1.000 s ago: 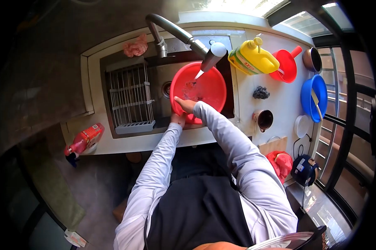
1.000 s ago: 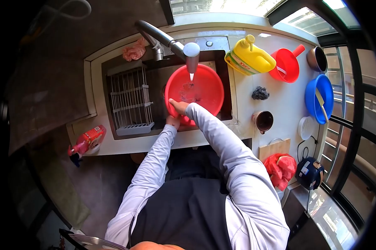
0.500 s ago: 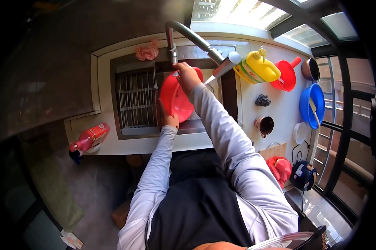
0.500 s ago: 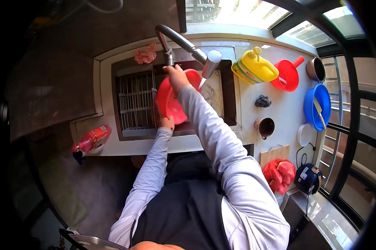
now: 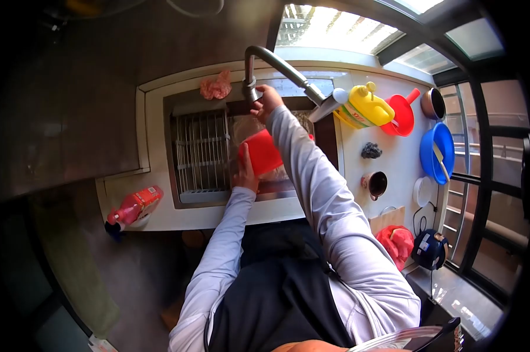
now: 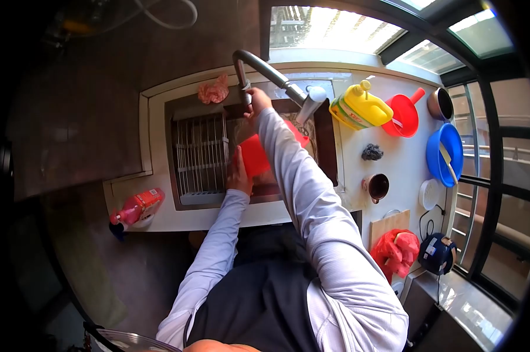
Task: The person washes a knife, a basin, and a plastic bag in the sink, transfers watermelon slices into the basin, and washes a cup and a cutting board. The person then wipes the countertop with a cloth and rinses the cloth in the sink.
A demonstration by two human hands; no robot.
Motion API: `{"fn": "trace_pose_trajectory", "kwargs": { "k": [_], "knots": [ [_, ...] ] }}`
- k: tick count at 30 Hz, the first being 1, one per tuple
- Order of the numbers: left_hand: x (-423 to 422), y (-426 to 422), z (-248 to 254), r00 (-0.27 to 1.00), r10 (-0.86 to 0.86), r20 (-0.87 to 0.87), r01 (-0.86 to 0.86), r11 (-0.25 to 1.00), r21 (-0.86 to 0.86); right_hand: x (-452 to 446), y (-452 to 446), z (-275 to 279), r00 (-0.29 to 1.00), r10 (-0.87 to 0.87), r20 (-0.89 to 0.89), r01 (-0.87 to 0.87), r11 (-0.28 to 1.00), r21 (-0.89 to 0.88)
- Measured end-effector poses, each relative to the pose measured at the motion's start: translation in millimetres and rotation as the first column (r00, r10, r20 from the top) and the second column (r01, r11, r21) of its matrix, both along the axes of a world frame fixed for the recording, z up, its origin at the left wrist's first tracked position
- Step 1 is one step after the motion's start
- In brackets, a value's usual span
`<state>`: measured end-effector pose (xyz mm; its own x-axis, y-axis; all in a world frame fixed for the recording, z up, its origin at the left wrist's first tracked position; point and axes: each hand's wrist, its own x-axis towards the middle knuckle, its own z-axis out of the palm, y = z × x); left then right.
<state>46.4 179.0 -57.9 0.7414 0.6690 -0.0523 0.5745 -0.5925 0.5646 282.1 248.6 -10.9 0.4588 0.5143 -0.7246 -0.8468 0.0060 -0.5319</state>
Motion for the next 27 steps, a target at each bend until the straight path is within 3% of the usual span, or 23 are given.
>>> {"fn": "trace_pose_trajectory", "kwargs": {
  "k": [1,3,4,5,7,9,11,13,15,16,17,19,20,21,23,24,25,27],
  "knots": [
    [0.2,1.0,-0.5,0.999,-0.023,-0.024,0.024,0.998,0.058,-4.2,-5.7,0.2,0.998,0.056,0.022,-0.055,0.998,-0.024],
    [-0.9,3.0,-6.5,0.995,-0.064,-0.073,0.076,0.982,0.172,-35.5,-27.6,17.5,0.995,0.042,0.094,-0.06,0.977,0.204],
    [-1.8,5.9,-7.3,0.985,-0.083,-0.154,0.11,0.978,0.179,-49.8,-46.0,37.2,0.985,0.106,0.137,-0.143,0.945,0.294],
    [-3.2,8.4,-8.5,0.984,-0.129,-0.124,0.156,0.958,0.242,-63.9,-67.1,60.3,0.968,0.167,0.188,-0.228,0.898,0.376],
    [-5.8,15.2,-13.5,0.971,-0.23,-0.071,0.239,0.897,0.371,-97.6,-113.6,115.0,0.695,0.135,0.706,-0.414,0.878,0.24],
    [-0.6,24.7,-10.5,0.929,-0.357,0.094,0.27,0.831,0.486,-115.6,-167.9,147.8,0.464,0.239,0.853,-0.513,0.857,0.039],
    [4.3,30.5,-2.4,0.898,-0.44,-0.017,0.373,0.739,0.56,-124.4,-209.2,149.1,0.265,0.255,0.93,-0.419,0.899,-0.127],
    [12.9,43.1,10.9,0.859,-0.506,-0.075,0.412,0.596,0.689,-129.5,-250.2,138.3,0.328,0.283,0.901,-0.31,0.934,-0.18],
    [16.6,49.3,34.2,0.86,-0.499,-0.109,0.428,0.588,0.686,-139.9,-285.7,122.8,0.612,0.141,0.778,-0.187,0.982,-0.031],
    [14.8,52.6,42.0,0.856,-0.506,-0.108,0.445,0.614,0.652,-143.7,-302.9,115.9,0.648,0.104,0.754,-0.147,0.989,-0.01],
    [13.6,53.9,45.8,0.853,-0.521,0.001,0.407,0.668,0.623,-147.5,-318.5,108.6,0.683,0.066,0.728,-0.107,0.994,0.01],
    [12.9,55.3,44.3,0.873,-0.485,0.052,0.37,0.729,0.576,-157.6,-341.5,100.3,0.727,0.022,0.686,-0.059,0.998,0.031],
    [11.6,56.7,44.3,0.899,-0.421,-0.122,0.415,0.728,0.546,-161.8,-353.0,96.9,0.75,0.03,0.66,-0.065,0.997,0.029],
    [12.3,60.8,41.8,0.903,-0.393,-0.174,0.414,0.687,0.598,-166.1,-362.5,95.7,0.772,0.039,0.635,-0.073,0.997,0.028],
    [5.6,53.6,64.3,0.917,-0.38,-0.121,0.387,0.775,0.5,-172.6,-378.1,96.3,0.724,0.085,0.684,-0.121,0.993,0.004],
    [2.6,51.9,58.4,0.909,-0.405,0.097,0.29,0.783,0.549,-171.5,-385.6,100.7,0.714,0.113,0.691,-0.147,0.989,-0.009],
    [-2.2,47.3,61.3,0.908,-0.393,0.149,0.263,0.808,0.527,-173.6,-394.4,106.2,0.708,0.14,0.692,-0.173,0.985,-0.023],
    [-4.8,40.9,56.5,0.949,-0.316,0.02,0.261,0.817,0.514,-176.2,-414.2,106.9,0.716,0.157,0.68,-0.186,0.982,-0.031]
  ]
}}
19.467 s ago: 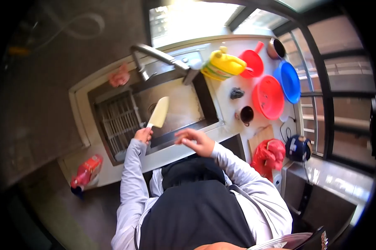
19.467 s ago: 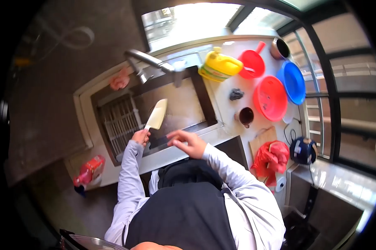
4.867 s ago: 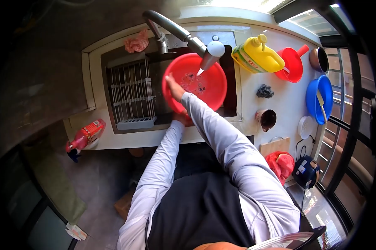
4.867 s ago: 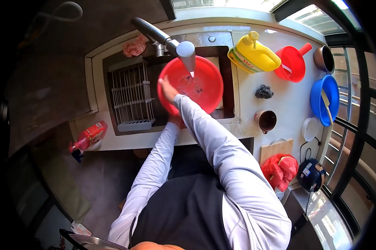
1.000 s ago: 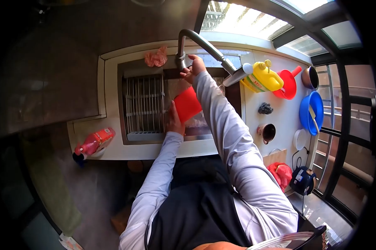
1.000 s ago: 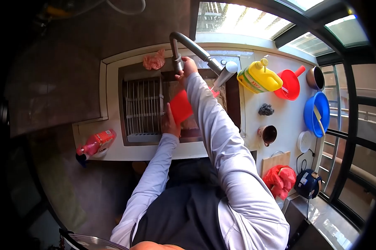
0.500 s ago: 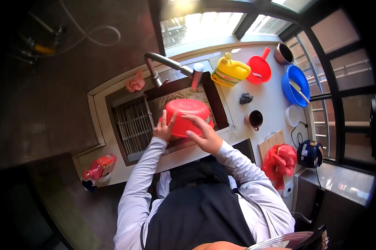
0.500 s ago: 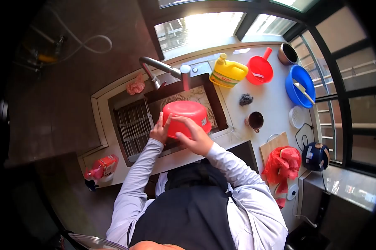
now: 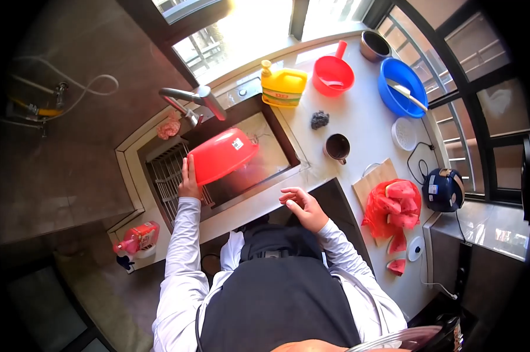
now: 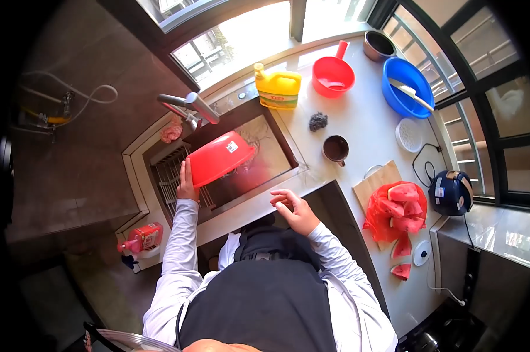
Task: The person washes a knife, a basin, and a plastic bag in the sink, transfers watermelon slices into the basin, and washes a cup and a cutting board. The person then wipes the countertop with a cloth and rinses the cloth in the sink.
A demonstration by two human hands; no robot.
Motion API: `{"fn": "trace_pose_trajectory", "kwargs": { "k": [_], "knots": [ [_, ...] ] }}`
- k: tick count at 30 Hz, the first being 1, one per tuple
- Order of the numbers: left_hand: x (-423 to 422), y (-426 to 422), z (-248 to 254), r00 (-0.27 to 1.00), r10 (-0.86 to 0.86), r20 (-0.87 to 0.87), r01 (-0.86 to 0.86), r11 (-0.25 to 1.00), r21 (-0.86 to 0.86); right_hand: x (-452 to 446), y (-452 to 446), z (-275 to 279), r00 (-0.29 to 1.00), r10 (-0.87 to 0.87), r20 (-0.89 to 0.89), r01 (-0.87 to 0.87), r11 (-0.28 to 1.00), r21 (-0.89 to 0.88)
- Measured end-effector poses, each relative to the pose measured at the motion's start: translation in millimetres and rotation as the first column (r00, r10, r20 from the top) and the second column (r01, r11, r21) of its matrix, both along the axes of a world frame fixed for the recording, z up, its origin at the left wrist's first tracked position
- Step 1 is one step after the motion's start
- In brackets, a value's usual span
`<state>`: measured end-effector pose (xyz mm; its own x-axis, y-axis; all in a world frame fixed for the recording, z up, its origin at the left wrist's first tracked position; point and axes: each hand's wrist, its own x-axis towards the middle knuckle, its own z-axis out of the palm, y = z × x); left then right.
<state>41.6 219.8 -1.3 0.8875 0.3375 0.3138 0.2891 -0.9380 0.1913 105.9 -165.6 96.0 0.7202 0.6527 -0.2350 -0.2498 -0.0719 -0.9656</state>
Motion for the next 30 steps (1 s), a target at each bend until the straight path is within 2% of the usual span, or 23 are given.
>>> {"fn": "trace_pose_trajectory", "kwargs": {
  "k": [1,2,4,5,9,11,12,13,14,16,17,20,21,22,24,27,30],
  "knots": [
    [-3.5,-1.4,2.0,0.993,0.013,-0.114,-0.001,0.994,0.105,-1.4,-11.2,0.5,1.0,0.016,0.002,-0.016,1.0,-0.007],
    [-7.0,-6.7,3.4,0.998,-0.013,-0.068,0.017,0.998,0.061,0.9,-22.2,-0.5,0.999,0.031,0.011,-0.03,0.999,-0.014],
    [-13.5,-30.5,21.5,0.99,-0.052,0.128,0.061,0.996,-0.071,-0.8,-49.7,-7.0,1.0,0.006,0.02,-0.006,1.0,-0.006],
    [-14.5,-43.4,31.9,0.965,-0.103,0.24,0.116,0.992,-0.043,-3.7,-64.6,-10.4,1.0,-0.003,0.021,0.003,1.0,-0.004],
    [-11.8,-79.3,42.2,0.896,-0.145,0.419,0.114,0.989,0.098,-4.2,-114.6,-13.4,0.998,0.027,0.051,-0.025,0.998,-0.054],
    [-10.1,-76.3,16.6,0.991,0.119,0.057,-0.12,0.992,0.03,-6.0,-133.3,-12.0,0.997,0.053,0.054,-0.049,0.997,-0.067],
    [-11.5,-70.0,3.4,0.962,0.241,-0.129,-0.239,0.971,0.029,-10.0,-141.3,-9.8,0.996,0.066,0.052,-0.063,0.996,-0.068],
    [-9.7,-70.3,4.3,0.939,0.273,-0.207,-0.252,0.96,0.124,-10.4,-148.7,-6.3,0.995,0.075,0.059,-0.07,0.995,-0.07],
    [-14.5,-73.4,5.0,0.953,0.264,-0.148,-0.279,0.956,-0.09,-9.3,-156.3,-3.4,0.995,0.08,0.066,-0.075,0.994,-0.074],
    [-19.1,-96.1,29.3,0.972,0.132,0.195,-0.115,0.988,-0.1,-13.3,-170.5,-3.7,0.997,0.058,0.055,-0.054,0.996,-0.066],
    [-19.3,-106.0,44.5,0.968,0.08,0.237,-0.08,0.997,-0.011,-14.4,-176.1,-6.9,0.998,0.045,0.053,-0.042,0.997,-0.067],
    [-24.8,-98.6,35.9,0.959,0.044,0.28,-0.056,0.998,0.033,-19.4,-186.0,-14.0,0.998,0.033,0.047,-0.03,0.998,-0.055],
    [-22.9,-101.9,40.4,0.979,0.171,0.107,-0.163,0.984,-0.077,-23.7,-187.3,-13.5,0.999,0.035,0.028,-0.034,0.999,-0.042],
    [-19.8,-92.5,36.9,0.93,0.323,-0.177,-0.336,0.94,-0.052,-26.7,-187.8,-12.2,0.999,0.035,0.012,-0.034,0.999,-0.029],
    [-18.6,-76.3,20.5,0.887,0.392,-0.243,-0.394,0.918,0.042,-31.1,-188.9,-2.9,0.998,0.062,0.015,-0.061,0.997,-0.051],
    [-33.1,-88.1,20.6,0.934,0.355,-0.043,-0.353,0.898,-0.262,-39.8,-190.8,0.1,1.0,0.027,0.014,-0.026,0.998,-0.053],
    [-40.0,-107.4,31.9,0.929,0.37,-0.008,-0.351,0.875,-0.334,-51.4,-190.2,-5.7,1.0,-0.025,-0.002,0.025,0.998,-0.064]
  ]
}}
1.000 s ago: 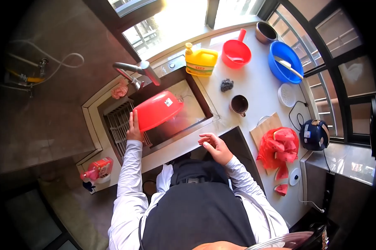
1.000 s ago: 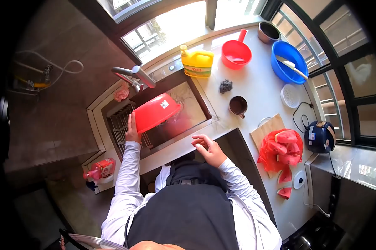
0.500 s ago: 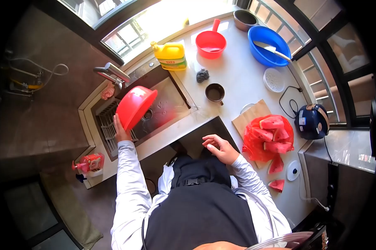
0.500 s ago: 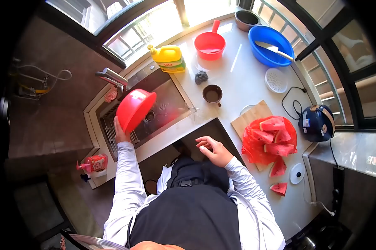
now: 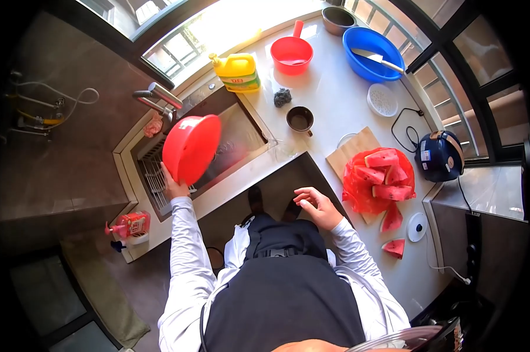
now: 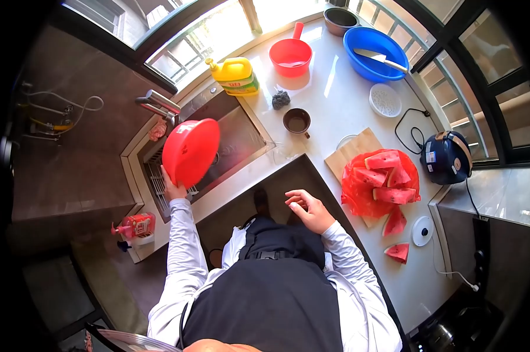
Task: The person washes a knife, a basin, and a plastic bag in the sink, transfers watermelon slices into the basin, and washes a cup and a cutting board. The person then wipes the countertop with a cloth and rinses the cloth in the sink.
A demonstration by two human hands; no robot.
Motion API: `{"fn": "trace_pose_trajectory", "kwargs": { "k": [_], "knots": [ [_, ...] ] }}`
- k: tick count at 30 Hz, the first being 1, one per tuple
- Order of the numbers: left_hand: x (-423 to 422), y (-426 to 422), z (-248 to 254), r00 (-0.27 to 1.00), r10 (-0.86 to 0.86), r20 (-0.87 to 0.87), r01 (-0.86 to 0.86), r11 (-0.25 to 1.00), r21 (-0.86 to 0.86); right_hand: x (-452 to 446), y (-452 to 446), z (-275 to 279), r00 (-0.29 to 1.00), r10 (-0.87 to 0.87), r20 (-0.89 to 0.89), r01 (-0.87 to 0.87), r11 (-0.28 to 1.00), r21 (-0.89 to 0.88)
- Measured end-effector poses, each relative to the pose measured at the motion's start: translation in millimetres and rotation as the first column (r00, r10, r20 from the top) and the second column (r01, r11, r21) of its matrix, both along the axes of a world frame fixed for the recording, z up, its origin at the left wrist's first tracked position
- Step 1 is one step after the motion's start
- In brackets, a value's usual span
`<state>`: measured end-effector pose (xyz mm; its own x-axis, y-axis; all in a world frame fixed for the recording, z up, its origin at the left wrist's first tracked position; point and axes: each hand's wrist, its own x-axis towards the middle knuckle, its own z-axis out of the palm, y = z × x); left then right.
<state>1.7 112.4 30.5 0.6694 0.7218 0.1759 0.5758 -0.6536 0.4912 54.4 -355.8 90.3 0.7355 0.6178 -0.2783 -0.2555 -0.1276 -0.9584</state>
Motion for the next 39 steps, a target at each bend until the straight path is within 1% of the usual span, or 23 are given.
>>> {"fn": "trace_pose_trajectory", "kwargs": {
  "k": [1,2,3,4,5,6,8,11,13,15,16,18,20,21,22,24,25,27,31,34,35,38,39],
  "knots": [
    [-0.5,-11.8,5.6,0.992,-0.013,0.124,0.036,0.981,-0.193,-4.6,1.4,-3.9,1.0,-0.008,-0.005,0.008,1.0,-0.002],
    [-2.9,-8.7,-19.0,0.956,-0.061,0.287,0.12,0.974,-0.192,-7.9,4.2,-7.4,1.0,-0.017,-0.008,0.017,1.0,-0.003],
    [-4.2,-9.6,-33.3,0.947,-0.034,0.319,0.167,0.901,-0.399,-10.6,8.3,-10.1,1.0,-0.025,-0.004,0.025,1.0,-0.009],
    [1.7,-23.9,-22.8,0.939,-0.005,0.343,0.218,0.781,-0.585,-13.1,13.0,-12.5,0.999,-0.038,0.001,0.038,0.999,-0.016],
    [2.1,-38.2,-9.7,0.961,0.068,0.267,0.184,0.562,-0.806,-16.5,17.3,-14.4,0.998,-0.055,0.006,0.055,0.998,-0.026],
    [8.3,-65.2,27.8,0.98,0.108,0.166,0.129,0.285,-0.95,-19.5,23.0,-15.5,0.992,-0.128,0.007,0.128,0.991,-0.031],
    [12.9,-81.5,28.0,0.994,0.038,0.103,0.102,0.028,-0.994,-23.3,36.6,-16.1,0.956,-0.293,0.013,0.294,0.955,-0.049],
    [18.7,-109.4,37.4,0.984,-0.156,0.084,0.058,-0.165,-0.985,-30.0,47.4,-5.2,0.886,-0.461,-0.051,0.461,0.887,-0.026],
    [21.3,-116.2,30.9,0.949,-0.302,0.086,0.039,-0.16,-0.986,-42.2,55.1,7.5,0.81,-0.579,-0.097,0.582,0.813,0.008],
    [17.2,-118.0,8.4,0.911,-0.406,0.072,0.004,-0.166,-0.986,-54.9,56.1,0.3,0.772,-0.624,0.125,0.628,0.778,0.007],
    [16.4,-120.1,14.9,0.884,-0.466,0.037,-0.03,-0.136,-0.99,-64.2,55.9,-2.2,0.735,-0.637,0.233,0.654,0.756,0.006],
    [18.2,-125.6,28.6,0.81,-0.585,-0.028,-0.079,-0.062,-0.995,-88.7,56.9,-1.3,0.712,-0.691,0.122,0.702,0.707,-0.09],
    [13.1,-120.5,8.9,0.751,-0.658,-0.046,-0.171,-0.126,-0.977,-112.1,52.8,-2.1,0.692,-0.718,0.073,0.722,0.686,-0.088],
    [11.7,-118.2,-5.6,0.726,-0.684,-0.07,-0.229,-0.143,-0.963,-123.2,50.0,2.7,0.659,-0.748,-0.073,0.747,0.663,-0.054],
    [11.1,-121.5,-8.0,0.7,-0.708,-0.095,-0.285,-0.155,-0.946,-134.4,44.6,0.0,0.65,-0.756,-0.075,0.753,0.655,-0.069],
    [7.5,-131.1,-15.3,0.674,-0.731,-0.109,-0.319,-0.154,-0.935,-156.3,29.7,-13.2,0.641,-0.763,-0.082,0.757,0.646,-0.098],
    [6.9,-134.0,-24.3,0.658,-0.745,-0.11,-0.332,-0.156,-0.93,-165.4,22.6,-15.3,0.625,-0.78,0.029,0.772,0.613,-0.168],
    [9.2,-142.4,-33.9,0.632,-0.768,-0.106,-0.341,-0.153,-0.928,-177.4,7.5,-17.1,0.535,-0.844,0.043,0.833,0.519,-0.19],
    [19.4,-170.7,-35.1,0.558,-0.821,-0.118,-0.282,-0.054,-0.958,-186.0,-53.0,-43.8,0.398,-0.916,0.048,0.907,0.385,-0.172],
    [23.7,-193.8,-21.5,0.543,-0.836,-0.08,-0.176,-0.021,-0.984,-174.6,-99.4,-48.3,0.358,-0.932,0.056,0.919,0.341,-0.198],
    [28.0,-199.6,-27.7,0.567,-0.818,-0.096,-0.218,-0.037,-0.975,-168.0,-117.4,-53.2,0.347,-0.937,0.047,0.923,0.333,-0.192],
    [33.5,-228.4,-33.1,0.681,-0.729,-0.07,-0.16,-0.054,-0.986,-141.2,-166.1,-72.3,0.361,-0.932,-0.038,0.914,0.361,-0.182],
    [35.9,-243.0,-20.7,0.714,-0.698,-0.047,-0.135,-0.072,-0.988,-130.0,-178.2,-86.9,0.376,-0.922,-0.089,0.905,0.386,-0.176]
  ]
}}
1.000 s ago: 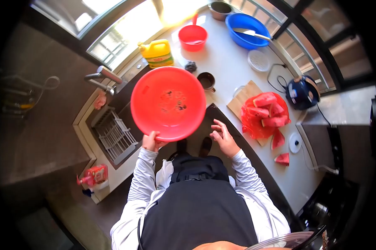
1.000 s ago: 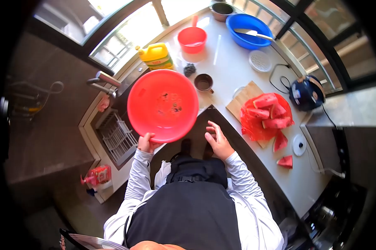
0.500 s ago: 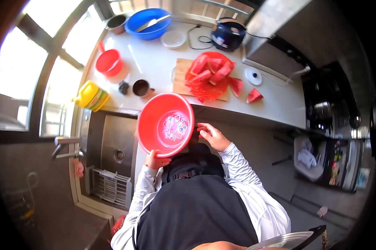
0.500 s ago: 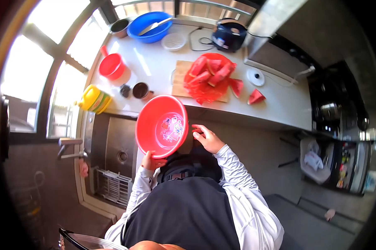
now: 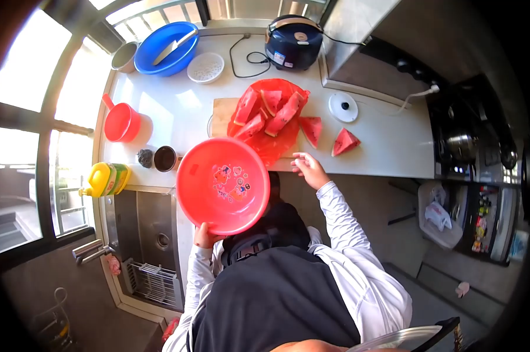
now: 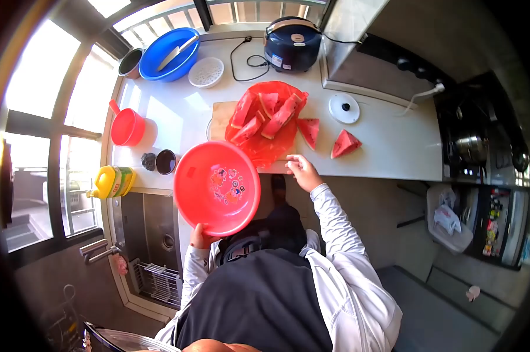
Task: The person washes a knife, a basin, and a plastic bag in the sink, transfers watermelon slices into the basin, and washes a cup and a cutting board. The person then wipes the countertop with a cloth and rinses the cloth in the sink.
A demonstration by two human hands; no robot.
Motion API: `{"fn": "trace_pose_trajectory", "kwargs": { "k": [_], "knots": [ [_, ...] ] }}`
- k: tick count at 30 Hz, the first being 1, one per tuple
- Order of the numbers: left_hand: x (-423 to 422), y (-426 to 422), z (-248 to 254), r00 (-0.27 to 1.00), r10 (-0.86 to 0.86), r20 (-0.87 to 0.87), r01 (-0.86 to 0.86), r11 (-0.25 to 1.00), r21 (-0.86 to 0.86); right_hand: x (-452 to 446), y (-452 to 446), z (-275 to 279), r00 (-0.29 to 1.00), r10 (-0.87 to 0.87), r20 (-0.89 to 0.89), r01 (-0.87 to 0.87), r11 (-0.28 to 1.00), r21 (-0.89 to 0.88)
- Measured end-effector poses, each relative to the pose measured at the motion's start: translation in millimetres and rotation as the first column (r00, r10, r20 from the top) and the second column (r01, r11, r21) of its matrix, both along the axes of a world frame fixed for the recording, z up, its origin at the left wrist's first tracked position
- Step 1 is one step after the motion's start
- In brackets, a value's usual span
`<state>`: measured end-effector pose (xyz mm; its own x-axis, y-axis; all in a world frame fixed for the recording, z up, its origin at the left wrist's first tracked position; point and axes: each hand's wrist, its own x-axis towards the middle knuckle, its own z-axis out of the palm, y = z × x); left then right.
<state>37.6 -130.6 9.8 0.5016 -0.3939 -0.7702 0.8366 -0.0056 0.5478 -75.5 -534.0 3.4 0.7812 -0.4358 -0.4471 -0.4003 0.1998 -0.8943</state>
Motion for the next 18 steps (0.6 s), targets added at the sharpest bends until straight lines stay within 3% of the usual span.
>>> {"fn": "trace_pose_trajectory", "kwargs": {
  "k": [3,4,8,11,16,18],
  "knots": [
    [10.5,-16.9,-11.1,0.984,0.162,0.071,-0.145,0.968,-0.203,34.1,-7.4,-16.7,0.985,0.161,-0.057,-0.156,0.985,0.078],
    [13.4,-32.3,3.4,0.955,0.289,0.073,-0.275,0.949,-0.156,42.5,-2.6,-31.2,0.972,0.231,-0.046,-0.227,0.971,0.075],
    [37.2,-43.9,29.9,0.892,0.405,0.203,-0.391,0.914,-0.105,82.7,14.4,-31.0,0.918,0.396,-0.029,-0.394,0.917,0.058],
    [61.1,-31.7,35.9,0.878,0.439,0.19,-0.431,0.898,-0.085,111.0,8.5,-37.6,0.912,0.41,0.032,-0.41,0.911,0.029],
    [105.1,-33.7,40.5,0.819,0.512,0.261,-0.505,0.858,-0.097,156.8,-32.1,22.1,0.964,0.211,0.159,-0.205,0.977,-0.053],
    [116.5,-5.8,31.4,0.747,0.486,0.454,-0.522,0.852,-0.053,159.8,-34.2,36.3,0.97,0.173,0.169,-0.172,0.985,-0.02]
  ]
}}
